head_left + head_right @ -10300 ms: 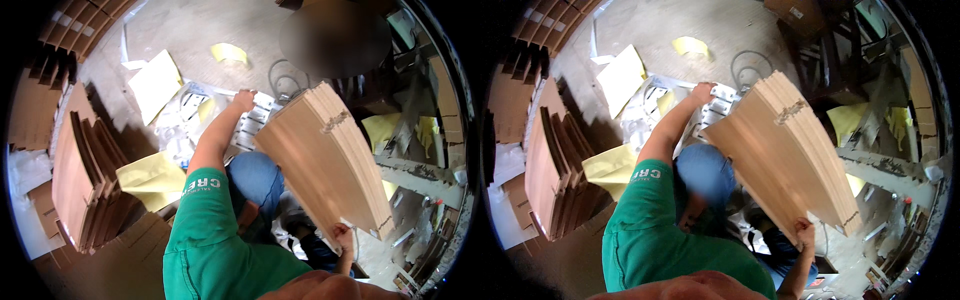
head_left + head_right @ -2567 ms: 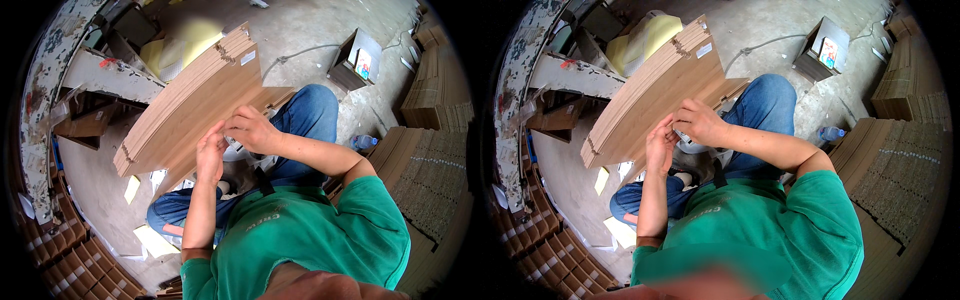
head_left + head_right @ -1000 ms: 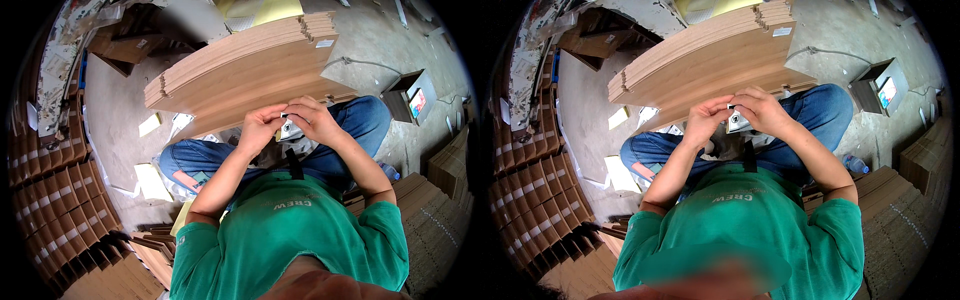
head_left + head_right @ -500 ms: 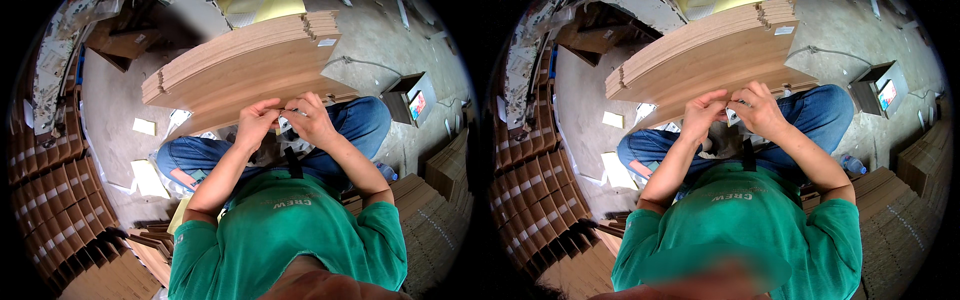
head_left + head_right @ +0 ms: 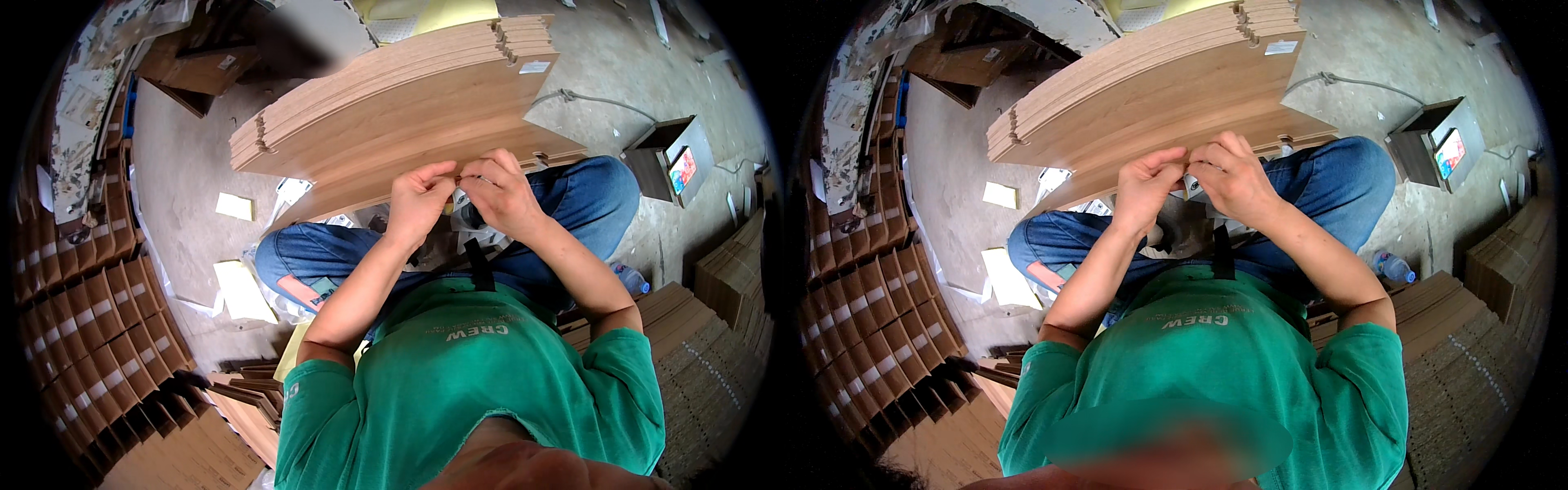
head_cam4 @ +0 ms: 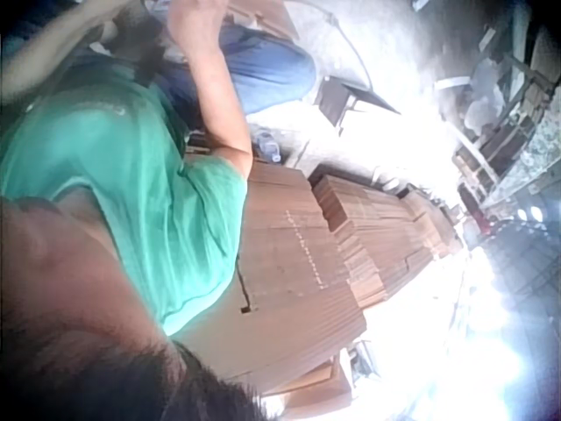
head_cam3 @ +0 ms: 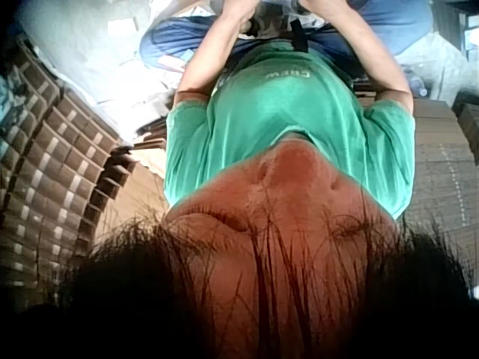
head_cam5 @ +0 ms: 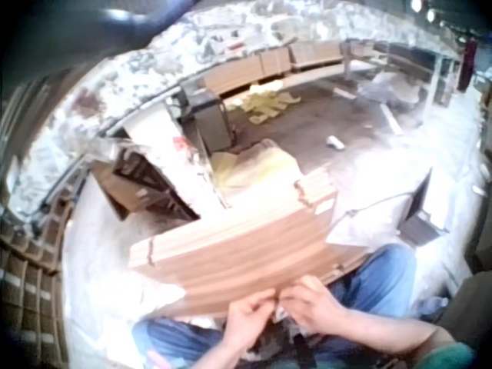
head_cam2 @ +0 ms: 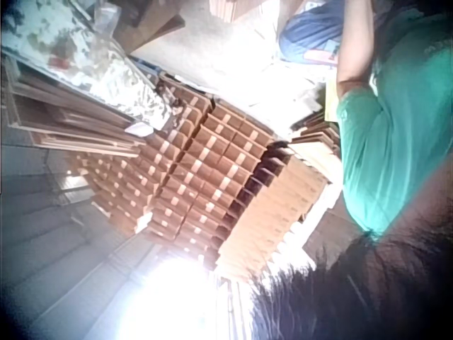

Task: The person sits on the floor and applies adhesive labels to a stack of wooden panels. They peel the backing from the labels, place them on the panels, and smooth them down. The person also moves a stack of panels to a nearby table.

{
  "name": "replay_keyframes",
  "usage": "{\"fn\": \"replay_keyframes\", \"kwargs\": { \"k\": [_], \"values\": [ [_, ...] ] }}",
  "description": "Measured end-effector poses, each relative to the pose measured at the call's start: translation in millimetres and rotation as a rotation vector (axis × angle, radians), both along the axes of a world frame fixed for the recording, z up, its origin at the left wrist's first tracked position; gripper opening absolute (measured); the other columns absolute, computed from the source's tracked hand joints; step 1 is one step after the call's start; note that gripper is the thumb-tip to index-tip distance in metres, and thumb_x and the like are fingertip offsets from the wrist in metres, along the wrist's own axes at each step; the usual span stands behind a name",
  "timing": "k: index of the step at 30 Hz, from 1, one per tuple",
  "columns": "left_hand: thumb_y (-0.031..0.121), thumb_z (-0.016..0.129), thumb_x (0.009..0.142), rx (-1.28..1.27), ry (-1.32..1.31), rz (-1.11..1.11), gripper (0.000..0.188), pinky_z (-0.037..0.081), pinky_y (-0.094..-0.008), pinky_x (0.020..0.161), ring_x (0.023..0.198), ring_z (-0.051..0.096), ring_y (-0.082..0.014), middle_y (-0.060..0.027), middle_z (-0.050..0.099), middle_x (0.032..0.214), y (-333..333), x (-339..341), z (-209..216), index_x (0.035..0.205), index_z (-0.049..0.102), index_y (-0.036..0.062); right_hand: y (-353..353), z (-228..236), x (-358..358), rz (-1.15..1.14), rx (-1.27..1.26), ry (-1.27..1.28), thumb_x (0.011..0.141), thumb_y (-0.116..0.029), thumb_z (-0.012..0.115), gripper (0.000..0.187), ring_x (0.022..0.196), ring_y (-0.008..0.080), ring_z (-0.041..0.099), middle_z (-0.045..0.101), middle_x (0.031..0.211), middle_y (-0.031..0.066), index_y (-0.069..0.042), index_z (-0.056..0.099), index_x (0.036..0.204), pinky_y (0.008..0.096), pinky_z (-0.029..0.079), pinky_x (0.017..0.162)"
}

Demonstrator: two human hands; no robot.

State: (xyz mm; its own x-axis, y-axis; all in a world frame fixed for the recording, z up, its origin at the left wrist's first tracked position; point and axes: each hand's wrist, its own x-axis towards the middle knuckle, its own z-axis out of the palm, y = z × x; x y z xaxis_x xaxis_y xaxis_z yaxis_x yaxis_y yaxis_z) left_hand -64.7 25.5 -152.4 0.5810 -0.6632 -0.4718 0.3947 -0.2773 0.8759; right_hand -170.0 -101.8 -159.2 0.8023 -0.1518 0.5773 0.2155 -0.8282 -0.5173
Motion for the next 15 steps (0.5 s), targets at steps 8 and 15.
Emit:
{"fn": "replay_keyframes", "kwargs": {
  "k": [8, 15],
  "values": [
    [0.001, 0.055, 0.08, -0.046, 0.238, 0.083, 0.025, 0.051, -0.0248, 0.061, 0.067, 0.06, -0.0135, -0.0085, 0.063, 0.081, 3, 9, -12, 0.103, 0.059, -0.004, -1, 3, -5, 0.067, -0.047, 0.101, 0.062, -0.003, 0.065, 0.018, 0.09, 0.0244, 0.049, 0.055, 0.098, 0.004, -0.004, 0.061, 0.079, 0.0353, 0.041, 0.076],
    [-0.001, 0.055, 0.079, -0.023, 0.295, 0.075, 0.026, 0.053, -0.0261, 0.059, 0.067, 0.06, -0.0154, -0.0102, 0.062, 0.082, -3, 14, -4, 0.105, 0.057, -0.0037, -6, 2, -4, 0.024, 0.013, 0.093, 0.066, -0.004, 0.065, 0.016, 0.092, 0.0268, 0.049, 0.055, 0.101, 0.0058, -0.003, 0.06, 0.081, 0.0365, 0.042, 0.077]
  ]
}}
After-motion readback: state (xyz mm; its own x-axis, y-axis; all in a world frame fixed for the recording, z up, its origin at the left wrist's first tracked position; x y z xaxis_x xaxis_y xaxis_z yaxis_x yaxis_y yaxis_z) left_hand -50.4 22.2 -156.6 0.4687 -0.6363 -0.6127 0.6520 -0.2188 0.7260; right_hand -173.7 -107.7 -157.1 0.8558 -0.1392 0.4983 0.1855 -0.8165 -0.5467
